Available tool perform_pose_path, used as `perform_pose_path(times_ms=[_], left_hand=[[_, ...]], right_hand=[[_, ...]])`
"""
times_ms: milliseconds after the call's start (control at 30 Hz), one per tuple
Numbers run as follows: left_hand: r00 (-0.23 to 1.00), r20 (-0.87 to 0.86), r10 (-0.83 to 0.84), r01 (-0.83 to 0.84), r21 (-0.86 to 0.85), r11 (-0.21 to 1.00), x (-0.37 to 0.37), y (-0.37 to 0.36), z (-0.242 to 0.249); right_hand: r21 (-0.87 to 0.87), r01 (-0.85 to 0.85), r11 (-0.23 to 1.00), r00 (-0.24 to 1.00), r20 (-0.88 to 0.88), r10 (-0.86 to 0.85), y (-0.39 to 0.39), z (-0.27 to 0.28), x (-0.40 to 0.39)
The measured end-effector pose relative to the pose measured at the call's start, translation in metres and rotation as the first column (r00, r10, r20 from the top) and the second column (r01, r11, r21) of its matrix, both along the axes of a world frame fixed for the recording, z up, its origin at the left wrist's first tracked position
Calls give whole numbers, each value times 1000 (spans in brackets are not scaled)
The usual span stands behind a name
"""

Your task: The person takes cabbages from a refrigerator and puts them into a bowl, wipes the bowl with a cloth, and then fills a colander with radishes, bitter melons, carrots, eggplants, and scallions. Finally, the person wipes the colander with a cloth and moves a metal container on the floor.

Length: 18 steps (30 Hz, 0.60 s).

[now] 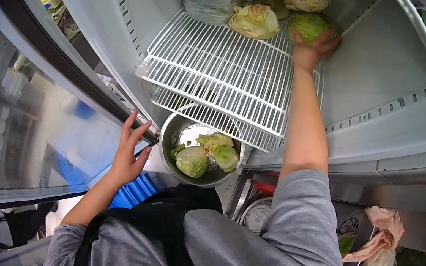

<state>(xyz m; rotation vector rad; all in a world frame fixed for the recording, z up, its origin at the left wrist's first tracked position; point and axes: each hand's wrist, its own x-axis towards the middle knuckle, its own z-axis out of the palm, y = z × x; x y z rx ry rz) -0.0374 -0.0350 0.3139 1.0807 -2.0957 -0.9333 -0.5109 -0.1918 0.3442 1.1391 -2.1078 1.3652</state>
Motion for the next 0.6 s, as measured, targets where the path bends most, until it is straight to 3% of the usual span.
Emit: perform_pose_path(times_ms=[100,267,333,400,467,533,567,600], left_hand=[[998,53,-46,51,-90,995,-12,5,-6],[998,40,-41,40,22,999,-13,9,-11],[997,82,4,5,-116,993,-1,11,-22],[991,109,74,-75,10,997,14,18,-29],[980,145,134,-142,46,989,30,27,-39],[967,192,168,-173,7,985,47,37,-54],[954,225,198,-209,22,978,56,42,-67],[939,260,225,-243,40,969,66,50,-78]], right_hand=[[2,-10,1000,1000,-10,10,1,4,-6],[170,70,983,997,11,-73,3,6,-18],[119,88,989,995,-54,-82,-7,-13,-40],[91,-4,996,1000,-6,5,-3,-7,-41],[119,100,988,989,-123,-85,-17,-12,-66],[80,71,994,972,-230,-51,9,34,-24],[-70,-243,967,967,-97,236,42,61,32],[-250,-502,828,856,-3,517,83,77,106]])
